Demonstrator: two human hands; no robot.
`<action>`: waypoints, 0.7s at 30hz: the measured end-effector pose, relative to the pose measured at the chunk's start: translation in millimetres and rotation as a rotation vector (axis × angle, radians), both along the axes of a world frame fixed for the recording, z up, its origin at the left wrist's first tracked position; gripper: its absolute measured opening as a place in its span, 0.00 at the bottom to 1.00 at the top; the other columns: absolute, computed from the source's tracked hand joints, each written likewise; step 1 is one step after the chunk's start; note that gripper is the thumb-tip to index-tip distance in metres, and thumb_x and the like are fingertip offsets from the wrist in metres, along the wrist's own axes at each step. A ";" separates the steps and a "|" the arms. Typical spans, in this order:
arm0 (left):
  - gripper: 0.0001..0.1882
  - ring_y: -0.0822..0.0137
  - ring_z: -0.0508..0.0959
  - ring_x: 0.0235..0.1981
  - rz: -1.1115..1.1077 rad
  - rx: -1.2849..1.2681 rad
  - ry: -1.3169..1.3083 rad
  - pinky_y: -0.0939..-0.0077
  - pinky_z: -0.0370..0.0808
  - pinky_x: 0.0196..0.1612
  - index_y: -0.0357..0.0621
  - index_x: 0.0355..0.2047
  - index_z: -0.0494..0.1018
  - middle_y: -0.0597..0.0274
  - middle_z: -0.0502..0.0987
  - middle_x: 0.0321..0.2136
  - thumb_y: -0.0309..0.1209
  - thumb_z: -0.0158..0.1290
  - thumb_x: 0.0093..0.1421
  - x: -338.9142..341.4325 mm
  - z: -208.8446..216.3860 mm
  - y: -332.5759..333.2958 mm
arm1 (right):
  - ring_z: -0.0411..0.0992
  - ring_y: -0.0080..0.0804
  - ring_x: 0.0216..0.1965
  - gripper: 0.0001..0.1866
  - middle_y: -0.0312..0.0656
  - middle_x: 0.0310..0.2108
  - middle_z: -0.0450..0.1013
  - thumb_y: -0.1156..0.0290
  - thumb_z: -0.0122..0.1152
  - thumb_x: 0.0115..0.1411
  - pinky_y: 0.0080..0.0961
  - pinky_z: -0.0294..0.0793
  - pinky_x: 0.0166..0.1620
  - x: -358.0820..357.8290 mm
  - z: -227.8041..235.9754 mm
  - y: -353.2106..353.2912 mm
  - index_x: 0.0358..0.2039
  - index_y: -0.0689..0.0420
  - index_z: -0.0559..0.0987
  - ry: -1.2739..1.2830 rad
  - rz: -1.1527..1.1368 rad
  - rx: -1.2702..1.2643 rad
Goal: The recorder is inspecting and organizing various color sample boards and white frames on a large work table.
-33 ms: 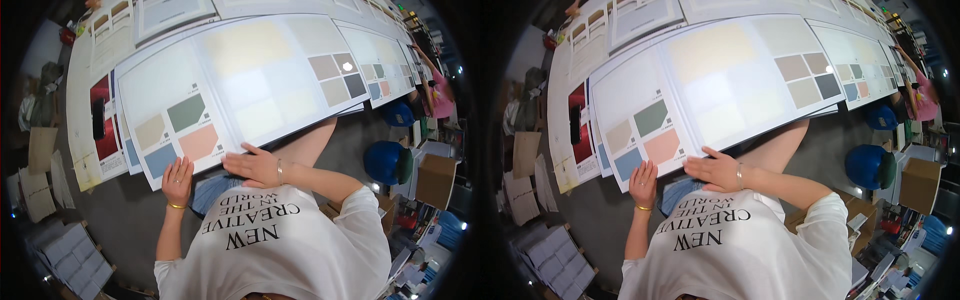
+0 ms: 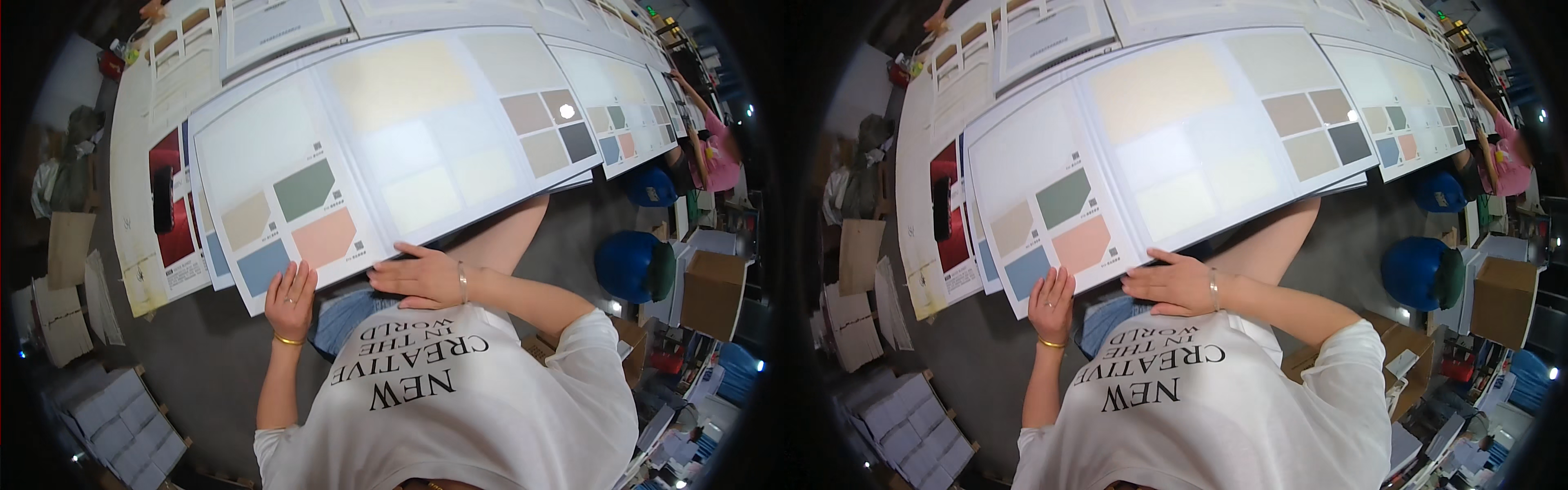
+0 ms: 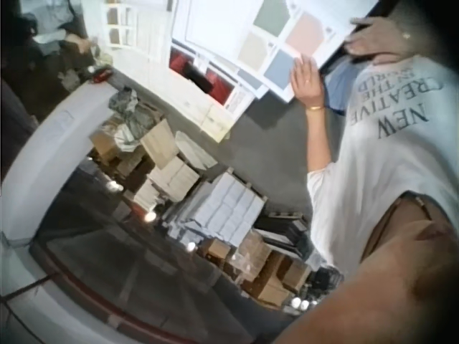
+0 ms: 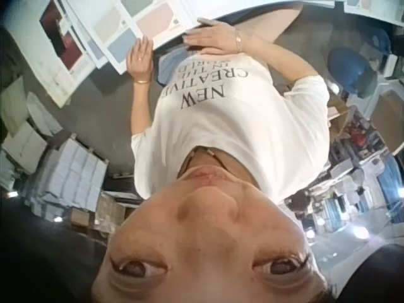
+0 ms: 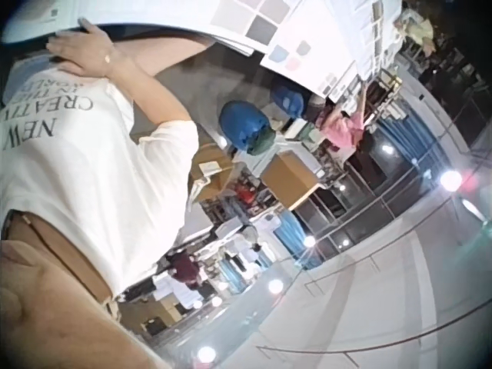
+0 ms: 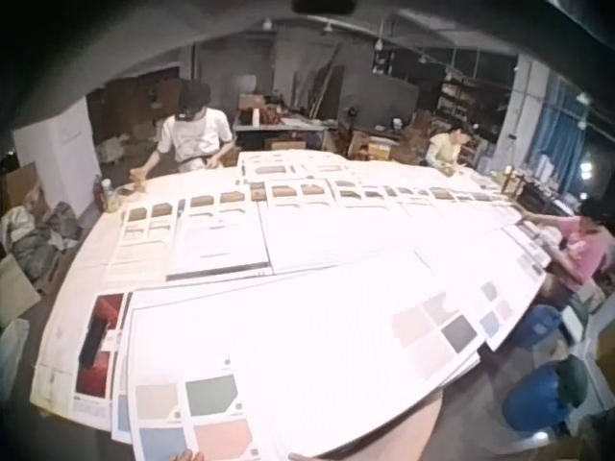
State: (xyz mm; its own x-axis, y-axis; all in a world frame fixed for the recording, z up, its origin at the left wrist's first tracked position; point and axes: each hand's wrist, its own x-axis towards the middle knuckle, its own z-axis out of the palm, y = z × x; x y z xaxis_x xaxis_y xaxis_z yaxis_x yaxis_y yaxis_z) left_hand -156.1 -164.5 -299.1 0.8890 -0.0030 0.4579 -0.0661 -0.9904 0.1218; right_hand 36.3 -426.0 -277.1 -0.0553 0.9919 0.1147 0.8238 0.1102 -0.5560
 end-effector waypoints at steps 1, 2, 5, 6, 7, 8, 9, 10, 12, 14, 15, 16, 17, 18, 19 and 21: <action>0.13 0.57 0.78 0.52 -0.002 0.005 -0.007 0.60 0.73 0.54 0.44 0.43 0.80 0.59 0.80 0.49 0.24 0.54 0.57 0.2 2.1 1.4 | 0.63 0.35 0.64 0.29 0.40 0.64 0.63 0.54 0.52 0.66 0.49 0.51 0.69 6.6 0.4 -6.3 0.64 0.53 0.65 0.060 0.013 0.069; 0.12 0.57 0.79 0.52 -0.005 0.006 -0.016 0.60 0.74 0.54 0.44 0.42 0.80 0.59 0.80 0.48 0.24 0.54 0.57 1.7 2.5 2.1 | 0.67 0.34 0.60 0.29 0.40 0.62 0.66 0.57 0.58 0.62 0.50 0.56 0.66 12.3 14.5 -14.9 0.62 0.50 0.67 0.035 -0.166 0.077; 0.12 0.56 0.79 0.51 0.013 0.014 -0.037 0.59 0.74 0.54 0.43 0.41 0.81 0.58 0.81 0.47 0.25 0.54 0.57 -1.4 10.8 9.5 | 0.62 0.38 0.65 0.35 0.42 0.65 0.62 0.61 0.65 0.55 0.52 0.53 0.67 42.7 38.2 -36.0 0.64 0.45 0.66 -0.156 -0.531 0.027; 0.11 0.56 0.79 0.51 0.027 0.026 -0.032 0.59 0.73 0.54 0.43 0.41 0.81 0.57 0.81 0.47 0.25 0.54 0.57 -6.0 13.7 15.5 | 0.57 0.40 0.67 0.37 0.42 0.67 0.59 0.58 0.65 0.54 0.53 0.50 0.67 52.6 38.3 -44.9 0.64 0.44 0.65 -0.251 -0.563 -0.078; 0.11 0.56 0.79 0.51 0.047 0.040 -0.023 0.59 0.73 0.54 0.43 0.40 0.81 0.57 0.81 0.47 0.25 0.53 0.58 -11.7 16.8 22.4 | 0.56 0.40 0.68 0.38 0.42 0.67 0.58 0.56 0.66 0.53 0.53 0.50 0.68 60.3 33.1 -53.8 0.65 0.44 0.65 -0.292 -0.529 -0.107; 0.11 0.56 0.80 0.51 0.060 0.052 -0.018 0.59 0.73 0.54 0.43 0.40 0.81 0.57 0.81 0.46 0.25 0.53 0.58 -12.7 17.3 30.3 | 0.56 0.39 0.69 0.39 0.42 0.68 0.58 0.55 0.66 0.53 0.53 0.49 0.68 66.9 26.8 -59.6 0.65 0.44 0.65 -0.337 -0.502 -0.138; 0.12 0.57 0.80 0.51 0.065 0.068 -0.044 0.61 0.73 0.53 0.43 0.40 0.81 0.58 0.82 0.46 0.25 0.52 0.59 -12.2 16.5 35.9 | 0.55 0.40 0.69 0.38 0.42 0.68 0.57 0.54 0.64 0.54 0.51 0.51 0.68 63.3 22.8 -57.6 0.65 0.44 0.64 -0.378 -0.473 -0.148; 0.12 0.57 0.80 0.51 0.063 0.074 -0.052 0.61 0.73 0.53 0.43 0.40 0.81 0.58 0.82 0.46 0.25 0.52 0.59 -11.9 15.8 41.3 | 0.55 0.41 0.69 0.37 0.42 0.68 0.57 0.54 0.63 0.55 0.50 0.51 0.68 60.6 13.8 -53.9 0.65 0.45 0.64 -0.374 -0.462 -0.102; 0.12 0.59 0.80 0.51 0.123 0.055 -0.051 0.63 0.72 0.52 0.43 0.40 0.81 0.58 0.82 0.45 0.24 0.51 0.59 -14.6 15.3 52.9 | 0.55 0.41 0.69 0.36 0.42 0.68 0.58 0.54 0.60 0.57 0.48 0.52 0.68 55.2 7.3 -42.4 0.66 0.45 0.64 -0.365 -0.449 -0.041; 0.11 0.60 0.80 0.51 0.130 0.083 -0.068 0.64 0.71 0.51 0.43 0.40 0.81 0.59 0.82 0.45 0.24 0.53 0.59 -18.1 14.3 61.4 | 0.56 0.41 0.69 0.34 0.41 0.68 0.58 0.54 0.60 0.58 0.48 0.52 0.68 52.6 8.6 -31.7 0.65 0.43 0.65 -0.333 -0.465 -0.014; 0.10 0.60 0.80 0.50 0.144 0.097 -0.033 0.64 0.71 0.51 0.43 0.40 0.81 0.59 0.82 0.45 0.26 0.55 0.58 -19.4 15.3 62.3 | 0.56 0.41 0.69 0.35 0.41 0.68 0.58 0.54 0.60 0.57 0.47 0.52 0.68 53.1 7.0 -28.3 0.66 0.43 0.65 -0.328 -0.467 -0.009; 0.10 0.60 0.80 0.50 0.157 0.111 0.002 0.63 0.71 0.50 0.43 0.40 0.81 0.59 0.82 0.44 0.27 0.57 0.58 -19.9 16.7 62.7 | 0.56 0.40 0.69 0.35 0.41 0.68 0.58 0.54 0.61 0.57 0.47 0.52 0.68 54.9 6.7 -27.4 0.66 0.43 0.64 -0.325 -0.464 -0.010; 0.12 0.60 0.80 0.49 0.130 0.111 0.024 0.62 0.71 0.50 0.44 0.39 0.80 0.59 0.82 0.44 0.33 0.62 0.55 -19.8 21.1 61.3 | 0.56 0.40 0.69 0.36 0.41 0.68 0.58 0.54 0.61 0.57 0.47 0.52 0.68 56.3 6.4 -26.6 0.66 0.43 0.64 -0.324 -0.462 -0.011; 0.13 0.60 0.80 0.49 0.052 0.096 0.063 0.62 0.71 0.50 0.44 0.38 0.80 0.58 0.82 0.44 0.36 0.63 0.54 -20.1 26.2 58.5 | 0.53 0.39 0.70 0.36 0.39 0.68 0.57 0.53 0.59 0.58 0.48 0.51 0.68 57.0 3.1 -26.9 0.67 0.43 0.62 -0.332 -0.454 -0.032; 0.14 0.59 0.80 0.48 -0.028 0.082 0.102 0.61 0.71 0.50 0.44 0.37 0.80 0.58 0.82 0.44 0.38 0.64 0.53 -18.2 28.8 54.2 | 0.53 0.39 0.70 0.36 0.39 0.69 0.57 0.53 0.59 0.58 0.48 0.50 0.68 57.2 2.5 -26.6 0.67 0.43 0.62 -0.329 -0.459 -0.034; 0.15 0.59 0.80 0.48 -0.146 0.011 0.134 0.61 0.72 0.49 0.45 0.35 0.80 0.57 0.82 0.43 0.42 0.63 0.53 -2.9 31.0 34.2 | 0.53 0.38 0.70 0.37 0.39 0.69 0.55 0.52 0.59 0.58 0.48 0.50 0.68 58.0 3.8 -26.7 0.67 0.42 0.61 -0.327 -0.457 -0.045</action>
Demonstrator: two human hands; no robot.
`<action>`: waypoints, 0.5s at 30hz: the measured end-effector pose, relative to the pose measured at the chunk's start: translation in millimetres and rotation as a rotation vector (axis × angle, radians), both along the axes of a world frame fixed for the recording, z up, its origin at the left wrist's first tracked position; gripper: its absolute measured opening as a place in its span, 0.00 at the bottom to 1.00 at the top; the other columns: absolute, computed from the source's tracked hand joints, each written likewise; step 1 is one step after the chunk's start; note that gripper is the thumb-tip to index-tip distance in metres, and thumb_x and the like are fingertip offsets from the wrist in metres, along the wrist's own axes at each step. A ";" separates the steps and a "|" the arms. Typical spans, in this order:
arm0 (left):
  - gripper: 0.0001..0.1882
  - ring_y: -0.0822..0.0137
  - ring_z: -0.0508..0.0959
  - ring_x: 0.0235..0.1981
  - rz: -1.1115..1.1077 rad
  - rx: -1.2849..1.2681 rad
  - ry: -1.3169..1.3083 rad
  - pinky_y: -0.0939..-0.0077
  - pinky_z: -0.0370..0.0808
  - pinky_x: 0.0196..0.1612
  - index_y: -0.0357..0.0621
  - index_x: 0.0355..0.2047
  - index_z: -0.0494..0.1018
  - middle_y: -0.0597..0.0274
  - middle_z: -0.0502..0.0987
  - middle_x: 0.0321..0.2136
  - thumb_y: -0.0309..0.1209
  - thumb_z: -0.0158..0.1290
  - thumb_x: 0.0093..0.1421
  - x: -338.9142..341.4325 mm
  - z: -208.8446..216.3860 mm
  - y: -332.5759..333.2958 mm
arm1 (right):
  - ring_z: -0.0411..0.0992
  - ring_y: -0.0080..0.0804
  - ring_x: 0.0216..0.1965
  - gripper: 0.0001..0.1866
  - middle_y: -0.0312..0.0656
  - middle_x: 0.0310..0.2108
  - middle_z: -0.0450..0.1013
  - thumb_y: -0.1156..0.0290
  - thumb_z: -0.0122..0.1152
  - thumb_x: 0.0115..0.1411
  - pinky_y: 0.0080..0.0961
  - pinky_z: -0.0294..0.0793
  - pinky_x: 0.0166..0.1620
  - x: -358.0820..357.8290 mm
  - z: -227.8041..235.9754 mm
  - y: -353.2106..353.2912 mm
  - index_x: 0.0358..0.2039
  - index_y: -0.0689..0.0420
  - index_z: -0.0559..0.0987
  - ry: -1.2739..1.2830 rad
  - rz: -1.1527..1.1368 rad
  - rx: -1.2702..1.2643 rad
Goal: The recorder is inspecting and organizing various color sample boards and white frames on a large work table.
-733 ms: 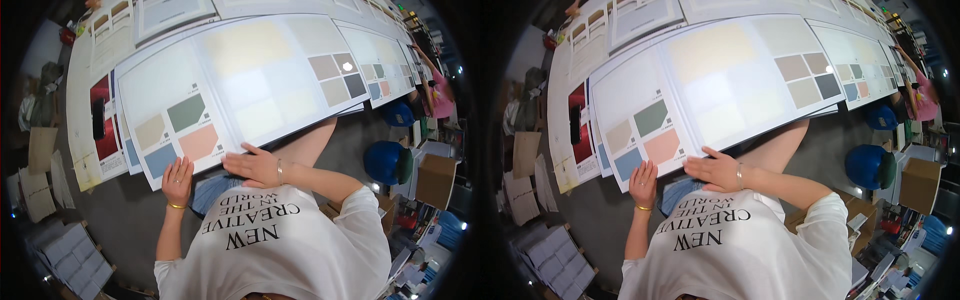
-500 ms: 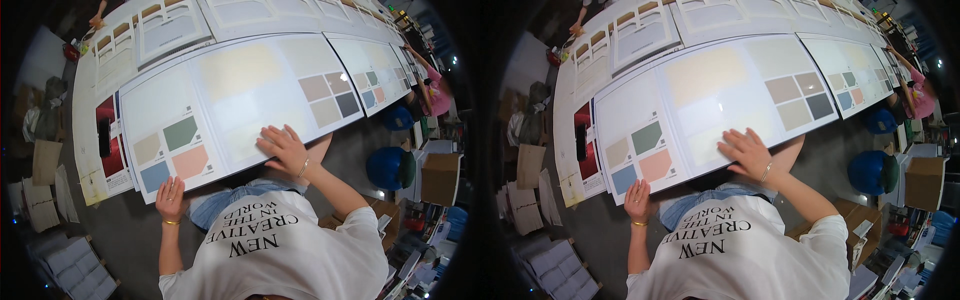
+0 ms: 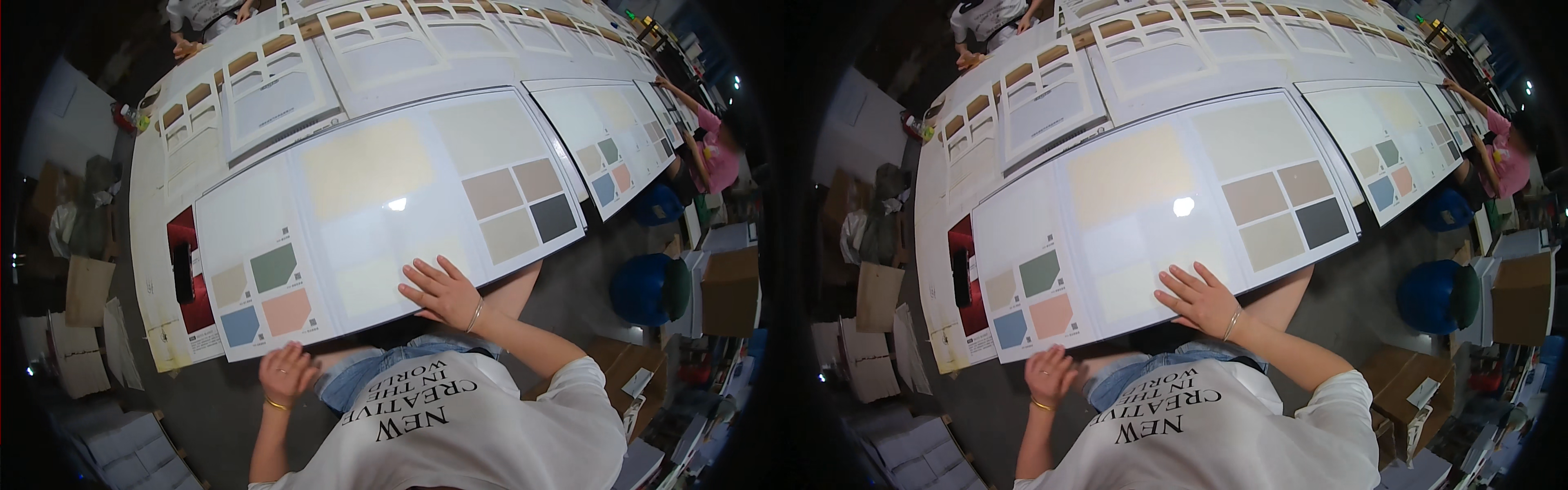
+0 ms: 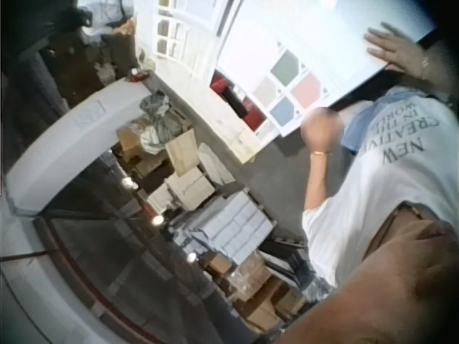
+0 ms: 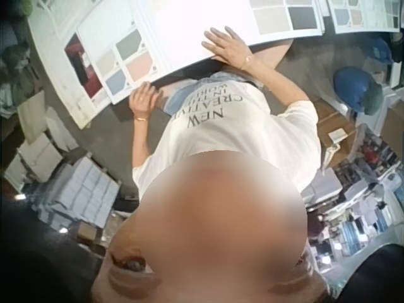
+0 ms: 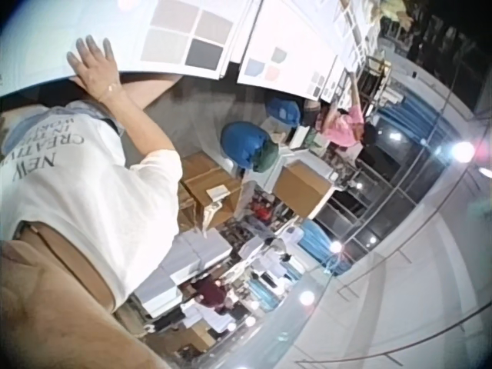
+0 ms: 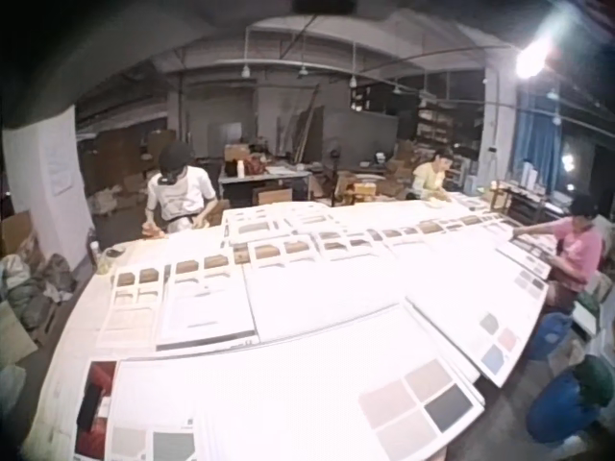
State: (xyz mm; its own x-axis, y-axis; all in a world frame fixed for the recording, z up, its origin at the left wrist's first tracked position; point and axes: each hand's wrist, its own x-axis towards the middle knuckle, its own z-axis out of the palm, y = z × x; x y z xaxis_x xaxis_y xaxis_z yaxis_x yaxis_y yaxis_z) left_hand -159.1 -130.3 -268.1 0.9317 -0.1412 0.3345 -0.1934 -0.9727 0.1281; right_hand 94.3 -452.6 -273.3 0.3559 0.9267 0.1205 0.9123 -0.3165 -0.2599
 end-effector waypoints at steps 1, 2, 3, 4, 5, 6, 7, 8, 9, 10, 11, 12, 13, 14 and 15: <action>0.16 0.59 0.80 0.48 -0.055 -0.046 0.030 0.60 0.73 0.48 0.45 0.35 0.80 0.57 0.82 0.42 0.42 0.62 0.54 11.1 6.2 -11.8 | 0.53 0.38 0.70 0.37 0.39 0.69 0.55 0.52 0.60 0.58 0.49 0.50 0.68 0.5 -0.7 -1.0 0.67 0.42 0.61 -0.005 -0.002 -0.005; 0.16 0.59 0.81 0.47 -0.112 -0.089 0.048 0.62 0.74 0.46 0.45 0.35 0.80 0.58 0.82 0.42 0.44 0.61 0.54 22.7 12.2 -19.7 | 0.53 0.38 0.70 0.38 0.39 0.69 0.55 0.52 0.60 0.58 0.49 0.50 0.68 0.1 -1.5 -0.5 0.67 0.42 0.61 -0.008 -0.003 -0.003; 0.16 0.59 0.81 0.45 -0.174 -0.152 0.068 0.64 0.75 0.45 0.45 0.35 0.80 0.58 0.82 0.41 0.44 0.62 0.53 33.8 14.7 -26.4 | 0.53 0.37 0.70 0.38 0.39 0.70 0.54 0.52 0.61 0.57 0.49 0.50 0.68 -0.1 -3.1 -0.3 0.67 0.42 0.61 -0.011 -0.004 -0.001; 0.17 0.60 0.82 0.44 -0.238 -0.215 0.087 0.65 0.75 0.45 0.45 0.35 0.80 0.58 0.82 0.41 0.43 0.62 0.52 45.1 16.5 -31.7 | 0.53 0.37 0.70 0.39 0.39 0.70 0.54 0.52 0.61 0.56 0.49 0.50 0.68 -0.2 -3.9 0.0 0.67 0.42 0.61 0.002 -0.007 0.010; 0.16 0.62 0.82 0.42 -0.352 -0.279 0.122 0.68 0.76 0.45 0.44 0.36 0.81 0.59 0.82 0.40 0.41 0.63 0.52 57.0 17.7 -34.9 | 0.53 0.37 0.70 0.39 0.39 0.70 0.54 0.52 0.62 0.56 0.49 0.50 0.68 -0.7 -4.9 -0.2 0.67 0.43 0.61 0.014 -0.010 0.020; 0.15 0.63 0.82 0.42 -0.413 -0.315 0.142 0.68 0.77 0.45 0.44 0.36 0.81 0.60 0.82 0.40 0.39 0.63 0.52 70.4 22.2 -40.9 | 0.53 0.37 0.70 0.39 0.40 0.70 0.54 0.52 0.62 0.56 0.50 0.50 0.68 -0.9 -6.5 -0.1 0.67 0.43 0.61 0.022 -0.010 0.028; 0.14 0.64 0.82 0.42 -0.476 -0.356 0.165 0.69 0.77 0.46 0.44 0.36 0.81 0.61 0.82 0.40 0.38 0.63 0.52 85.0 27.5 -47.7 | 0.53 0.37 0.70 0.39 0.40 0.70 0.54 0.52 0.62 0.56 0.50 0.50 0.68 -1.4 -7.3 -0.4 0.67 0.44 0.61 0.030 -0.010 0.033; 0.13 0.65 0.82 0.42 -0.513 -0.363 0.152 0.69 0.77 0.47 0.44 0.37 0.81 0.62 0.82 0.40 0.36 0.62 0.53 102.7 32.1 -51.9 | 0.53 0.37 0.70 0.40 0.40 0.70 0.54 0.52 0.62 0.55 0.50 0.50 0.68 -1.5 -6.8 -0.7 0.67 0.44 0.62 0.037 -0.010 0.038; 0.13 0.65 0.82 0.42 -0.528 -0.331 0.121 0.69 0.77 0.47 0.44 0.38 0.80 0.62 0.82 0.40 0.36 0.62 0.53 120.9 33.7 -53.0 | 0.53 0.37 0.70 0.39 0.40 0.70 0.54 0.51 0.62 0.56 0.49 0.49 0.69 -1.1 -3.0 -1.0 0.66 0.46 0.62 0.061 -0.010 0.031; 0.13 0.65 0.82 0.43 -0.548 -0.301 0.088 0.68 0.76 0.47 0.45 0.38 0.80 0.62 0.82 0.41 0.35 0.62 0.54 139.6 34.9 -52.5 | 0.54 0.37 0.70 0.36 0.40 0.70 0.55 0.50 0.60 0.58 0.49 0.50 0.68 -0.7 3.0 -1.3 0.65 0.45 0.64 0.139 -0.019 0.053; 0.16 0.62 0.81 0.46 -0.548 -0.296 0.092 0.65 0.74 0.50 0.45 0.43 0.79 0.61 0.81 0.44 0.34 0.61 0.54 157.6 35.0 -50.1 | 0.54 0.36 0.69 0.34 0.41 0.69 0.56 0.50 0.59 0.59 0.48 0.51 0.68 1.9 8.2 -2.2 0.65 0.44 0.66 0.217 -0.026 0.077; 0.19 0.61 0.79 0.49 -0.511 -0.283 0.124 0.63 0.72 0.53 0.45 0.46 0.77 0.59 0.80 0.46 0.34 0.61 0.53 177.8 39.1 -51.4 | 0.61 0.37 0.65 0.30 0.41 0.64 0.63 0.53 0.61 0.60 0.47 0.55 0.66 10.4 13.3 -6.2 0.61 0.46 0.69 0.275 0.004 0.161; 0.21 0.60 0.77 0.52 -0.471 -0.271 0.156 0.61 0.69 0.56 0.45 0.48 0.76 0.58 0.79 0.49 0.35 0.61 0.53 194.1 42.0 -53.3 | 0.65 0.37 0.61 0.27 0.40 0.60 0.68 0.55 0.63 0.59 0.46 0.57 0.65 28.4 11.8 -14.3 0.58 0.47 0.72 0.341 -0.003 0.193; 0.27 0.57 0.72 0.58 -0.413 -0.248 0.211 0.56 0.63 0.61 0.45 0.54 0.72 0.55 0.74 0.55 0.35 0.61 0.53 199.6 36.0 -52.9 | 0.70 0.37 0.56 0.25 0.39 0.55 0.72 0.58 0.65 0.57 0.45 0.60 0.63 53.3 9.6 -19.7 0.56 0.47 0.74 0.409 0.006 0.234; 0.29 0.55 0.70 0.60 -0.366 -0.267 0.245 0.55 0.61 0.62 0.45 0.55 0.71 0.54 0.72 0.57 0.37 0.62 0.53 205.2 30.1 -54.3 | 0.74 0.35 0.48 0.20 0.35 0.47 0.76 0.65 0.68 0.55 0.44 0.64 0.60 84.5 11.9 -20.3 0.49 0.48 0.76 0.129 -0.066 0.398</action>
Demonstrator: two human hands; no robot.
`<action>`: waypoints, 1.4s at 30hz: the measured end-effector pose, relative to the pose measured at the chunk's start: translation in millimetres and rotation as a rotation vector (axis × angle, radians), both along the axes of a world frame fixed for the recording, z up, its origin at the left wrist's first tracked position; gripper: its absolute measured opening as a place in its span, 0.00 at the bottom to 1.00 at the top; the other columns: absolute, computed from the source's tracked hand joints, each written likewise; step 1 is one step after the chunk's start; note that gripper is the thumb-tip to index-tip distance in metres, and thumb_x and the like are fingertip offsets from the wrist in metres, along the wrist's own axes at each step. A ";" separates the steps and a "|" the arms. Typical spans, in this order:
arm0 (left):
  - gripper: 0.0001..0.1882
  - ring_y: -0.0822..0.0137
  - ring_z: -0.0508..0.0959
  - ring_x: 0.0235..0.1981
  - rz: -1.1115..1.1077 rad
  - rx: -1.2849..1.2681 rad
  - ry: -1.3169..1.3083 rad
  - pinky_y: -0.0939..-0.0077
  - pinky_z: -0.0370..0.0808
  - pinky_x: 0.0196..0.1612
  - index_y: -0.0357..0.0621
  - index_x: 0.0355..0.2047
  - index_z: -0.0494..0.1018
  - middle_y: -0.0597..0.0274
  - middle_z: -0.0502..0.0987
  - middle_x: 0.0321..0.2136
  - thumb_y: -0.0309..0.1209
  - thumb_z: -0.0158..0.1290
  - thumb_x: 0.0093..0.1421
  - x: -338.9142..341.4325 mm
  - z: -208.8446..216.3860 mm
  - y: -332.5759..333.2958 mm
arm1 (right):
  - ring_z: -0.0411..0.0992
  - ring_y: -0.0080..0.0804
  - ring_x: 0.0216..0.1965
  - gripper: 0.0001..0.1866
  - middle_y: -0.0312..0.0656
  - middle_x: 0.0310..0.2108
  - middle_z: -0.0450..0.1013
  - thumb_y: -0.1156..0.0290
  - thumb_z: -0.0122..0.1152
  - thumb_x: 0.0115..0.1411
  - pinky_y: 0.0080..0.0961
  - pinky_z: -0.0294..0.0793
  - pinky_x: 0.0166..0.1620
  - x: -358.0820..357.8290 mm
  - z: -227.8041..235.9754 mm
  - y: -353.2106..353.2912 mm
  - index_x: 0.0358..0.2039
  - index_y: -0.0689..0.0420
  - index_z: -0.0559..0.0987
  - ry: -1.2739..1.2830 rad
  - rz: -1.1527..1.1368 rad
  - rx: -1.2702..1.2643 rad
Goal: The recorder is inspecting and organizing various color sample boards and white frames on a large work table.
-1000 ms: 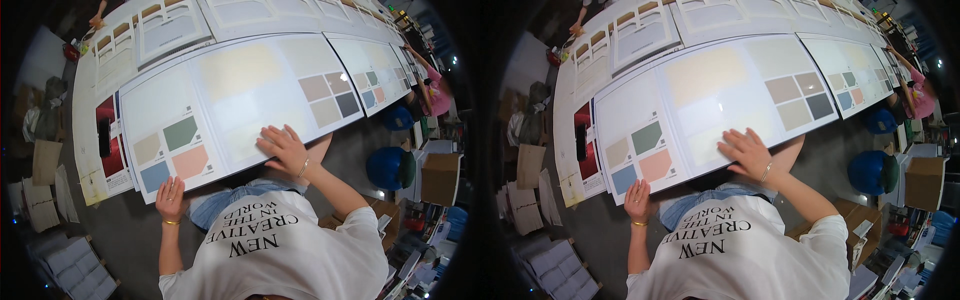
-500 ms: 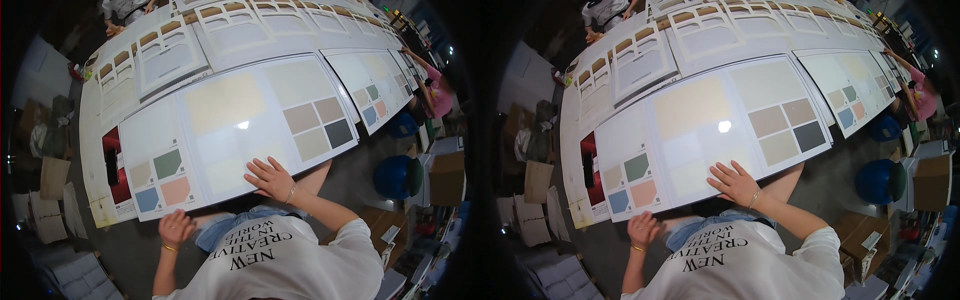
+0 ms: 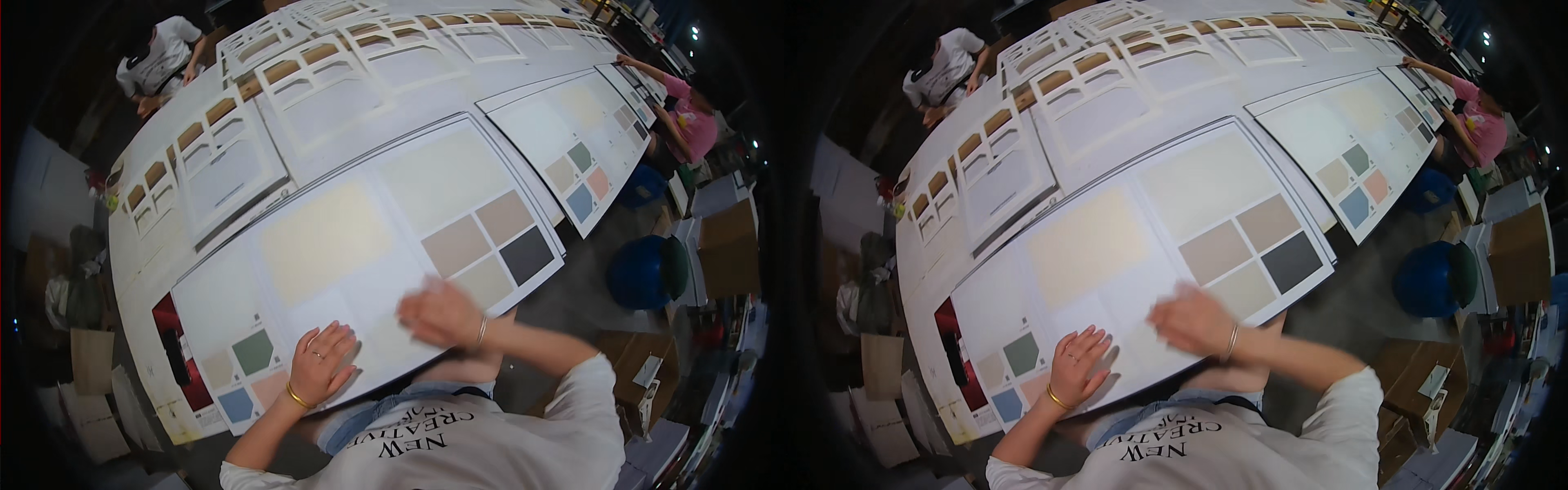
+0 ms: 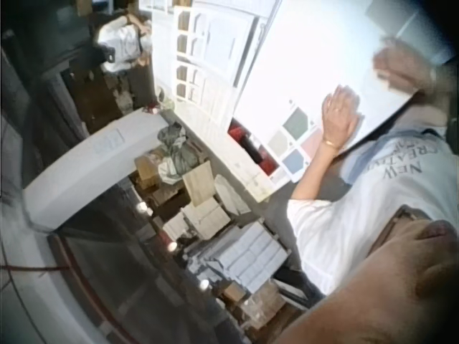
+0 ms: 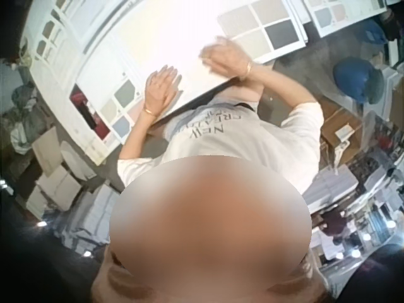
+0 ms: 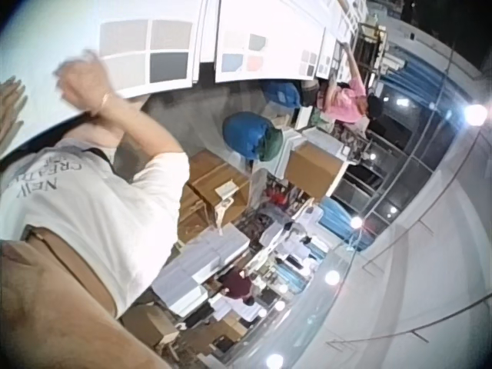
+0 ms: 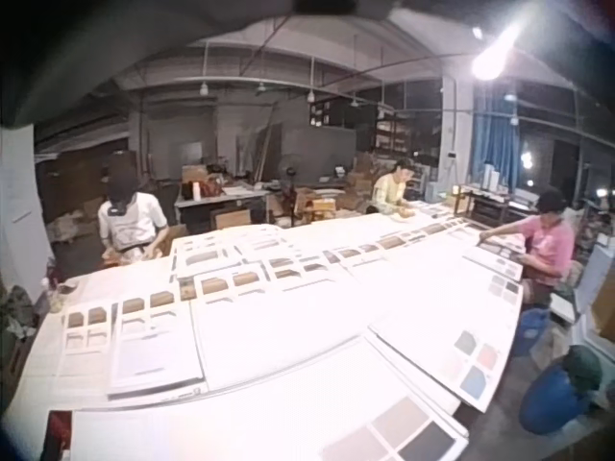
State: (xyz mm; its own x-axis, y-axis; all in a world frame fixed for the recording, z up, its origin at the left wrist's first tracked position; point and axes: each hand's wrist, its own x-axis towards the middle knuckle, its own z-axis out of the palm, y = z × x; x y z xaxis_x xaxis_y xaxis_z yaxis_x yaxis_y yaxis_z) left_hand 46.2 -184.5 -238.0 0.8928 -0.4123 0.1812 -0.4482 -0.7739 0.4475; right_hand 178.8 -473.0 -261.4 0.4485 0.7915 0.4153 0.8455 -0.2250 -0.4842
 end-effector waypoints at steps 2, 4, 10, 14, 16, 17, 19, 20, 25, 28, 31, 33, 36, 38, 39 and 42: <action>0.33 0.52 0.64 0.65 0.070 0.020 0.096 0.53 0.55 0.65 0.45 0.58 0.68 0.52 0.67 0.62 0.41 0.61 0.53 2.3 -10.8 2.8 | 0.76 0.31 0.43 0.08 0.32 0.36 0.77 0.68 0.68 0.54 0.50 0.61 0.60 86.5 16.5 -6.2 0.32 0.48 0.76 -0.254 -0.110 -0.080; 0.35 0.52 0.61 0.66 0.114 0.051 0.193 0.52 0.52 0.67 0.44 0.59 0.67 0.52 0.65 0.63 0.44 0.61 0.53 2.8 -14.9 -0.3 | 0.76 0.29 0.39 0.08 0.30 0.31 0.77 0.68 0.68 0.52 0.51 0.59 0.61 180.5 30.0 -8.4 0.27 0.48 0.75 -0.446 -0.258 -0.080; 0.35 0.56 0.62 0.65 0.109 0.108 0.223 0.53 0.51 0.66 0.51 0.60 0.67 0.58 0.66 0.62 0.50 0.59 0.55 4.0 -25.2 -3.3 | 0.76 0.32 0.39 0.04 0.34 0.28 0.78 0.66 0.59 0.58 0.52 0.50 0.68 402.1 25.4 1.6 0.29 0.47 0.80 -0.496 -0.615 -0.738; 0.32 0.64 0.64 0.64 0.128 0.143 0.252 0.57 0.52 0.66 0.57 0.59 0.69 0.66 0.67 0.62 0.53 0.57 0.56 -1.6 -26.9 -2.6 | 0.76 0.33 0.45 0.11 0.36 0.32 0.80 0.70 0.49 0.62 0.54 0.35 0.72 465.8 4.3 38.4 0.33 0.49 0.82 -0.518 -0.710 -1.011; 0.30 0.65 0.65 0.64 0.132 0.140 0.276 0.59 0.52 0.66 0.59 0.58 0.71 0.68 0.67 0.62 0.54 0.56 0.57 -1.5 -23.9 -3.9 | 0.77 0.33 0.46 0.13 0.36 0.34 0.80 0.71 0.47 0.62 0.54 0.32 0.72 488.3 -9.3 42.5 0.36 0.48 0.82 -0.504 -0.715 -1.095; 0.29 0.66 0.65 0.63 0.140 0.117 0.284 0.60 0.53 0.65 0.60 0.58 0.71 0.68 0.67 0.62 0.53 0.56 0.58 -5.8 -28.8 -4.1 | 0.77 0.33 0.45 0.12 0.35 0.36 0.81 0.70 0.49 0.62 0.50 0.48 0.69 493.4 -9.8 44.0 0.37 0.46 0.83 -0.533 -0.668 -1.130; 0.33 0.61 0.62 0.65 0.127 0.075 0.299 0.55 0.53 0.66 0.57 0.61 0.67 0.64 0.65 0.63 0.51 0.58 0.56 -8.0 -34.6 -2.6 | 0.78 0.33 0.45 0.12 0.36 0.36 0.81 0.70 0.51 0.62 0.45 0.56 0.64 512.3 -9.5 38.8 0.36 0.47 0.84 -0.475 -0.609 -1.132; 0.37 0.56 0.59 0.67 0.107 0.031 0.313 0.50 0.52 0.66 0.53 0.63 0.64 0.59 0.62 0.65 0.49 0.60 0.55 -9.0 -35.0 -1.9 | 0.78 0.33 0.45 0.11 0.37 0.36 0.82 0.70 0.53 0.61 0.40 0.64 0.59 516.0 -8.0 38.9 0.35 0.49 0.85 -0.414 -0.554 -1.137; 0.36 0.55 0.61 0.66 0.129 0.017 0.310 0.49 0.54 0.65 0.52 0.62 0.66 0.59 0.64 0.64 0.48 0.60 0.55 -9.2 -34.1 -1.7 | 0.78 0.34 0.41 0.08 0.35 0.35 0.80 0.67 0.59 0.57 0.33 0.70 0.50 507.6 4.4 49.0 0.37 0.48 0.82 -0.597 -0.416 -1.309; 0.35 0.55 0.61 0.66 0.123 0.035 0.307 0.49 0.54 0.65 0.52 0.61 0.67 0.58 0.64 0.64 0.49 0.60 0.55 -7.7 -36.6 -0.3 | 0.77 0.34 0.42 0.10 0.36 0.34 0.79 0.65 0.63 0.54 0.31 0.69 0.50 509.3 -2.0 35.5 0.37 0.51 0.80 -0.665 -0.416 -1.081; 0.34 0.55 0.61 0.66 0.120 0.039 0.278 0.49 0.54 0.65 0.52 0.62 0.67 0.58 0.64 0.64 0.50 0.57 0.57 -10.8 -36.4 0.9 | 0.75 0.33 0.47 0.12 0.37 0.39 0.79 0.68 0.60 0.57 0.33 0.68 0.52 487.5 10.4 39.4 0.42 0.50 0.78 -0.595 -0.494 -1.054; 0.34 0.55 0.61 0.66 0.119 0.045 0.276 0.49 0.54 0.66 0.52 0.62 0.66 0.58 0.64 0.64 0.51 0.55 0.58 -10.6 -36.0 -0.4 | 0.74 0.33 0.50 0.17 0.36 0.42 0.79 0.69 0.60 0.57 0.36 0.65 0.56 482.7 14.7 40.1 0.48 0.48 0.74 -0.414 -0.537 -1.152; 0.33 0.55 0.60 0.67 0.123 0.028 0.280 0.49 0.53 0.66 0.52 0.63 0.65 0.57 0.63 0.65 0.50 0.54 0.59 -8.6 -36.0 -1.1 | 0.74 0.34 0.51 0.19 0.37 0.43 0.79 0.70 0.61 0.56 0.40 0.61 0.61 477.0 16.6 29.6 0.50 0.47 0.72 -0.489 -0.505 -1.167; 0.33 0.55 0.60 0.67 0.125 0.023 0.272 0.49 0.52 0.66 0.52 0.63 0.65 0.57 0.63 0.65 0.50 0.54 0.59 -8.3 -37.4 -2.2 | 0.74 0.34 0.51 0.19 0.37 0.42 0.79 0.71 0.61 0.56 0.43 0.60 0.62 481.5 12.5 22.3 0.49 0.47 0.73 -0.534 -0.503 -1.134; 0.33 0.55 0.60 0.67 0.127 0.018 0.270 0.49 0.52 0.66 0.52 0.63 0.65 0.57 0.63 0.65 0.49 0.54 0.59 -8.5 -37.2 -3.1 | 0.74 0.34 0.51 0.18 0.36 0.42 0.79 0.71 0.62 0.56 0.45 0.58 0.64 484.0 11.3 19.4 0.48 0.47 0.74 -0.574 -0.497 -1.103; 0.34 0.55 0.60 0.67 0.123 0.031 0.275 0.49 0.51 0.67 0.52 0.63 0.65 0.57 0.63 0.65 0.49 0.54 0.59 -7.9 -36.4 -3.3 | 0.75 0.33 0.49 0.16 0.35 0.40 0.79 0.71 0.65 0.54 0.46 0.57 0.65 492.1 13.4 19.2 0.44 0.46 0.76 -0.503 -0.567 -1.131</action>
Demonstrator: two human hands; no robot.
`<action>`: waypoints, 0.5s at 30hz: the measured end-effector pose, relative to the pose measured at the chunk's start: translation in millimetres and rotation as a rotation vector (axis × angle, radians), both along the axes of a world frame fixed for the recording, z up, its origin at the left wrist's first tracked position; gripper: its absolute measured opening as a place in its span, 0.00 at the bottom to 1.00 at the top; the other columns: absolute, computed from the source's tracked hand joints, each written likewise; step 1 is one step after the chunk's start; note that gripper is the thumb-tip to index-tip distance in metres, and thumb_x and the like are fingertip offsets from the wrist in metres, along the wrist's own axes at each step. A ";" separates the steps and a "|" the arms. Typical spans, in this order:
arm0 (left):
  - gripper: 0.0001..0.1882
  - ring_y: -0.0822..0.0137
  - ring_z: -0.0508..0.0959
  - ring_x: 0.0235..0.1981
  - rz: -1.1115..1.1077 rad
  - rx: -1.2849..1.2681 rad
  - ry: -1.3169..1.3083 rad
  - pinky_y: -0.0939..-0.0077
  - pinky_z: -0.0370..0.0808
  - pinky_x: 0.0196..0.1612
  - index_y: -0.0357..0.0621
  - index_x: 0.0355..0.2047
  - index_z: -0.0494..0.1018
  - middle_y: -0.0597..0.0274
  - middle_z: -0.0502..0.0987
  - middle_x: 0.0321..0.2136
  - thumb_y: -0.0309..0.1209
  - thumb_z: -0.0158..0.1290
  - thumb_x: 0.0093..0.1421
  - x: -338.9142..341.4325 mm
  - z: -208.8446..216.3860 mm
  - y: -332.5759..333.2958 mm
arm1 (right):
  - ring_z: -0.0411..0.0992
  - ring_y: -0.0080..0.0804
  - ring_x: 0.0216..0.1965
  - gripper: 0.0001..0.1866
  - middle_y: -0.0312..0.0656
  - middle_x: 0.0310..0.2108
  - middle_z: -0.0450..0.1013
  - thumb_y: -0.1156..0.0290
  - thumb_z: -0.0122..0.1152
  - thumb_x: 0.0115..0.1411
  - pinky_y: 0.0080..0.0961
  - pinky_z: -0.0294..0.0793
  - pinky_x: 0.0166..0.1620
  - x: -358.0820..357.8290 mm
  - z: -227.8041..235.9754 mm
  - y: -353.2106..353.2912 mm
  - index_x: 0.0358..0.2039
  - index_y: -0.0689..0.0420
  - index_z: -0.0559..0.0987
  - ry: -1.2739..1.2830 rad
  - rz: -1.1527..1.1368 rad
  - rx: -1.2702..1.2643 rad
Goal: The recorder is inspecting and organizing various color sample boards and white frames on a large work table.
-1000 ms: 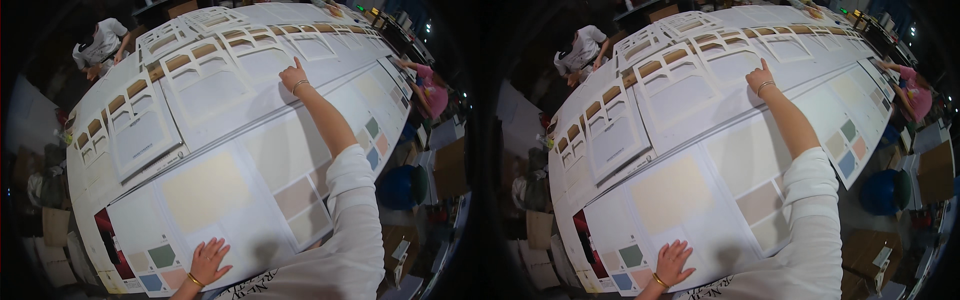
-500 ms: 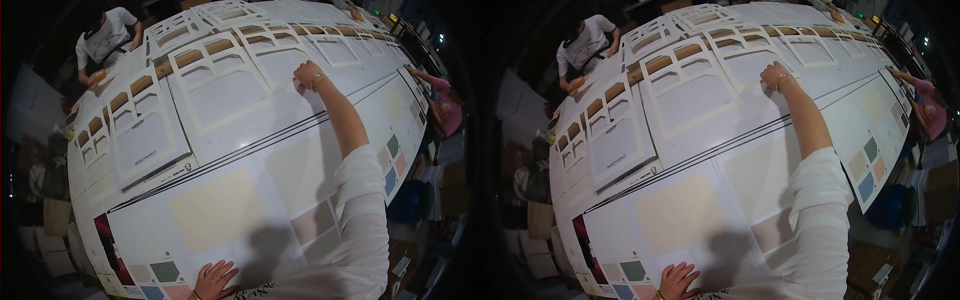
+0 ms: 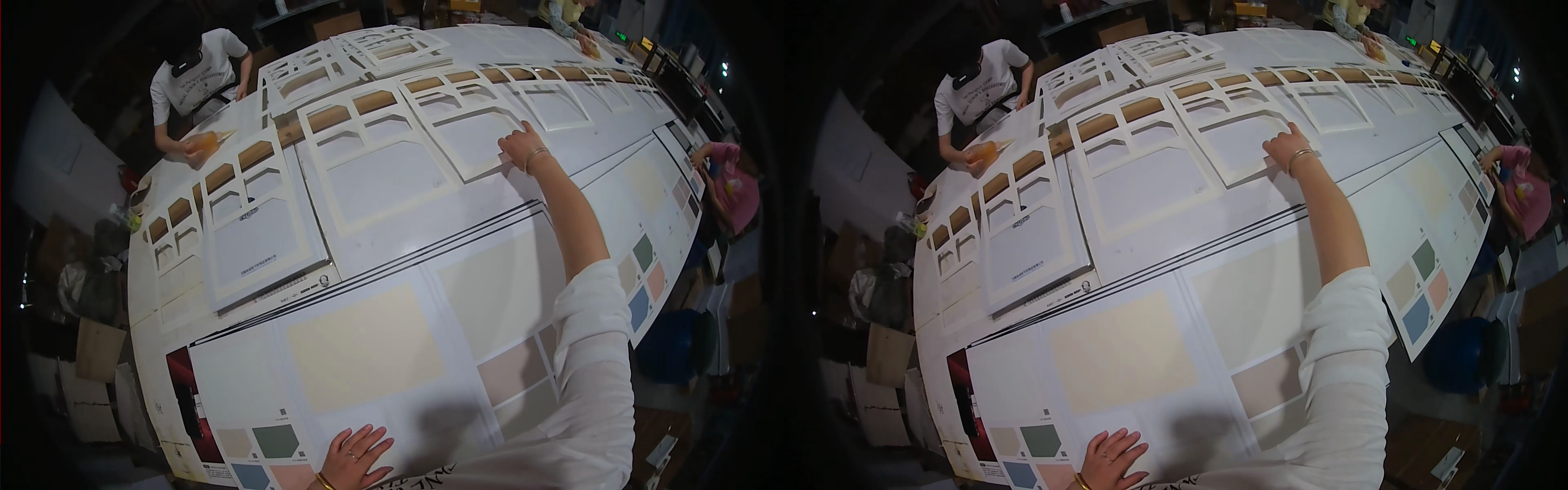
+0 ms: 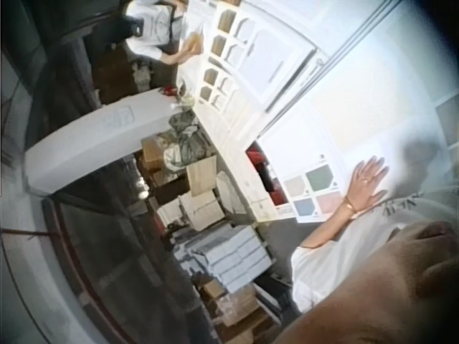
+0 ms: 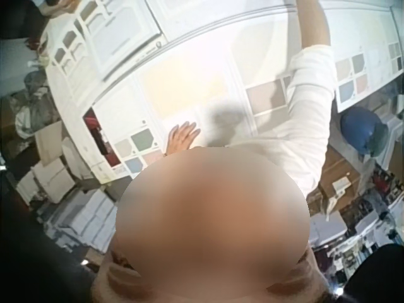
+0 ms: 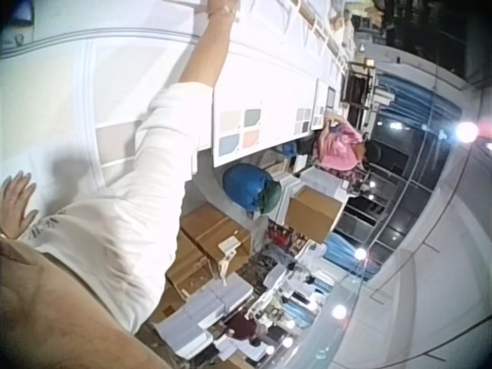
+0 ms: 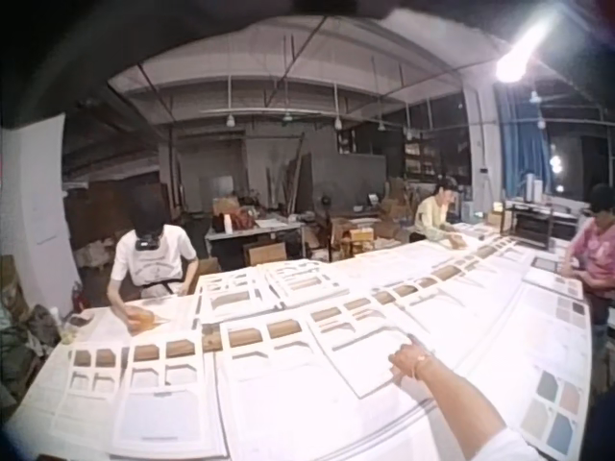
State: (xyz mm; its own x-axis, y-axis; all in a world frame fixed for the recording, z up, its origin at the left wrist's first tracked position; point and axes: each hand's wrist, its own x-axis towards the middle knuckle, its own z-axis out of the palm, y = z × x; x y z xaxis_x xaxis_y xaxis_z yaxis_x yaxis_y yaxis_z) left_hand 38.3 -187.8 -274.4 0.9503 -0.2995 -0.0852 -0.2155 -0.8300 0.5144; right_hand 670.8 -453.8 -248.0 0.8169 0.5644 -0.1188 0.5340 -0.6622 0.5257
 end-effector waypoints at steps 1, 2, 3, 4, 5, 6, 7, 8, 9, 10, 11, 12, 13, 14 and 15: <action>0.34 0.55 0.60 0.67 0.002 0.000 -0.006 0.49 0.51 0.67 0.52 0.63 0.65 0.57 0.63 0.65 0.49 0.54 0.59 1.5 -0.3 0.2 | 0.75 0.33 0.49 0.16 0.35 0.40 0.79 0.71 0.65 0.54 0.46 0.57 0.65 2.8 5.4 -2.8 0.44 0.46 0.76 -0.006 0.002 0.000; 0.34 0.55 0.59 0.67 0.001 0.011 -0.006 0.49 0.51 0.67 0.52 0.63 0.64 0.57 0.62 0.65 0.49 0.54 0.59 0.5 -0.9 0.6 | 0.75 0.34 0.49 0.14 0.34 0.39 0.79 0.70 0.66 0.53 0.47 0.56 0.65 0.6 14.5 -3.4 0.41 0.45 0.77 -0.002 -0.008 0.135; 0.35 0.54 0.59 0.67 -0.001 0.022 -0.009 0.49 0.51 0.67 0.52 0.64 0.64 0.57 0.62 0.65 0.49 0.55 0.58 0.0 -1.5 1.0 | 0.75 0.34 0.48 0.13 0.34 0.39 0.79 0.69 0.67 0.52 0.47 0.56 0.65 -1.4 25.5 -3.8 0.39 0.44 0.77 0.001 -0.018 0.271; 0.35 0.54 0.59 0.67 0.003 0.022 -0.019 0.49 0.51 0.67 0.52 0.64 0.64 0.57 0.62 0.65 0.49 0.55 0.58 -0.2 -3.7 1.9 | 0.76 0.34 0.46 0.13 0.33 0.36 0.79 0.67 0.70 0.51 0.47 0.58 0.64 -2.4 38.7 -2.8 0.37 0.44 0.77 -0.060 -0.019 0.353; 0.36 0.55 0.58 0.68 0.000 0.036 -0.034 0.49 0.50 0.67 0.52 0.65 0.62 0.57 0.61 0.66 0.49 0.55 0.58 0.1 -6.7 2.9 | 0.76 0.34 0.45 0.13 0.33 0.34 0.79 0.66 0.70 0.51 0.48 0.58 0.63 -2.3 56.1 -1.8 0.37 0.44 0.77 -0.067 -0.034 0.441; 0.37 0.55 0.57 0.68 -0.010 0.044 -0.051 0.49 0.50 0.68 0.53 0.65 0.61 0.58 0.60 0.66 0.50 0.55 0.58 0.8 -7.1 2.2 | 0.77 0.34 0.43 0.13 0.34 0.33 0.79 0.66 0.70 0.51 0.49 0.59 0.62 -8.1 76.2 -2.3 0.37 0.45 0.77 -0.076 -0.054 0.523; 0.37 0.55 0.57 0.68 -0.013 0.038 -0.068 0.49 0.50 0.68 0.53 0.65 0.61 0.58 0.60 0.66 0.50 0.55 0.58 2.8 -6.4 2.0 | 0.77 0.34 0.40 0.14 0.35 0.32 0.79 0.64 0.70 0.51 0.44 0.64 0.58 -5.3 89.9 -8.2 0.38 0.47 0.78 -0.137 0.000 0.612; 0.33 0.58 0.62 0.65 -0.004 0.049 -0.101 0.52 0.53 0.66 0.54 0.61 0.66 0.60 0.65 0.63 0.50 0.57 0.57 7.8 -1.1 1.4 | 0.77 0.35 0.39 0.15 0.35 0.32 0.79 0.63 0.71 0.50 0.40 0.68 0.55 -6.9 109.4 -8.4 0.39 0.48 0.79 -0.072 0.036 0.714; 0.30 0.61 0.67 0.62 0.004 0.063 -0.133 0.56 0.56 0.63 0.56 0.56 0.71 0.62 0.70 0.59 0.51 0.59 0.55 11.0 4.8 0.1 | 0.77 0.35 0.38 0.16 0.35 0.32 0.79 0.62 0.71 0.50 0.36 0.71 0.52 -15.6 134.6 -7.7 0.40 0.49 0.80 -0.004 0.074 0.818; 0.29 0.64 0.66 0.63 0.019 0.051 -0.101 0.59 0.56 0.64 0.58 0.59 0.70 0.67 0.67 0.62 0.50 0.56 0.58 11.9 8.8 -1.0 | 0.77 0.34 0.34 0.17 0.36 0.32 0.80 0.62 0.73 0.49 0.28 0.75 0.43 -27.1 161.1 -8.6 0.39 0.51 0.82 0.024 0.126 0.873; 0.29 0.64 0.65 0.63 0.025 0.013 -0.110 0.58 0.56 0.64 0.57 0.59 0.70 0.66 0.68 0.61 0.49 0.57 0.58 13.0 11.7 -1.8 | 0.77 0.32 0.32 0.17 0.37 0.31 0.80 0.63 0.73 0.49 0.27 0.75 0.40 -41.9 185.7 -8.7 0.39 0.53 0.82 0.047 0.176 0.931; 0.29 0.63 0.65 0.64 0.025 -0.027 -0.116 0.58 0.56 0.64 0.57 0.59 0.69 0.65 0.68 0.61 0.48 0.57 0.57 14.5 13.3 -2.2 | 0.77 0.31 0.30 0.17 0.38 0.30 0.80 0.64 0.74 0.48 0.26 0.76 0.38 -59.1 208.4 -10.6 0.39 0.54 0.82 0.072 0.221 0.985; 0.29 0.61 0.66 0.63 0.012 -0.044 -0.130 0.56 0.59 0.63 0.54 0.58 0.70 0.62 0.68 0.61 0.46 0.59 0.56 14.9 17.3 -1.8 | 0.76 0.27 0.28 0.17 0.39 0.29 0.80 0.64 0.74 0.50 0.23 0.75 0.35 -80.1 234.1 -9.8 0.37 0.58 0.82 0.127 0.293 1.015; 0.29 0.59 0.67 0.63 0.001 -0.089 -0.155 0.55 0.60 0.62 0.54 0.57 0.70 0.61 0.68 0.61 0.44 0.60 0.56 16.1 15.3 1.0 | 0.76 0.27 0.28 0.17 0.40 0.28 0.79 0.63 0.74 0.50 0.23 0.74 0.35 -102.7 255.6 -6.7 0.36 0.59 0.82 0.176 0.311 1.011; 0.29 0.57 0.67 0.63 -0.013 -0.136 -0.181 0.55 0.62 0.61 0.53 0.57 0.70 0.60 0.68 0.61 0.42 0.61 0.55 16.8 15.9 3.3 | 0.76 0.26 0.28 0.17 0.40 0.28 0.79 0.63 0.74 0.51 0.22 0.74 0.34 -130.6 278.0 -2.1 0.35 0.61 0.82 0.221 0.327 1.005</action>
State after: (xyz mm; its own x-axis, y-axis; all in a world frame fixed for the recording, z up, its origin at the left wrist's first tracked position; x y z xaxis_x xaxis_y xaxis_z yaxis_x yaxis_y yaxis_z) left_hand 55.1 -184.5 -258.5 0.9423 -0.3090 0.1286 -0.3249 -0.7524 0.5730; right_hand 540.2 -455.8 30.0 0.6261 0.6726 0.3945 0.7797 -0.5447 -0.3087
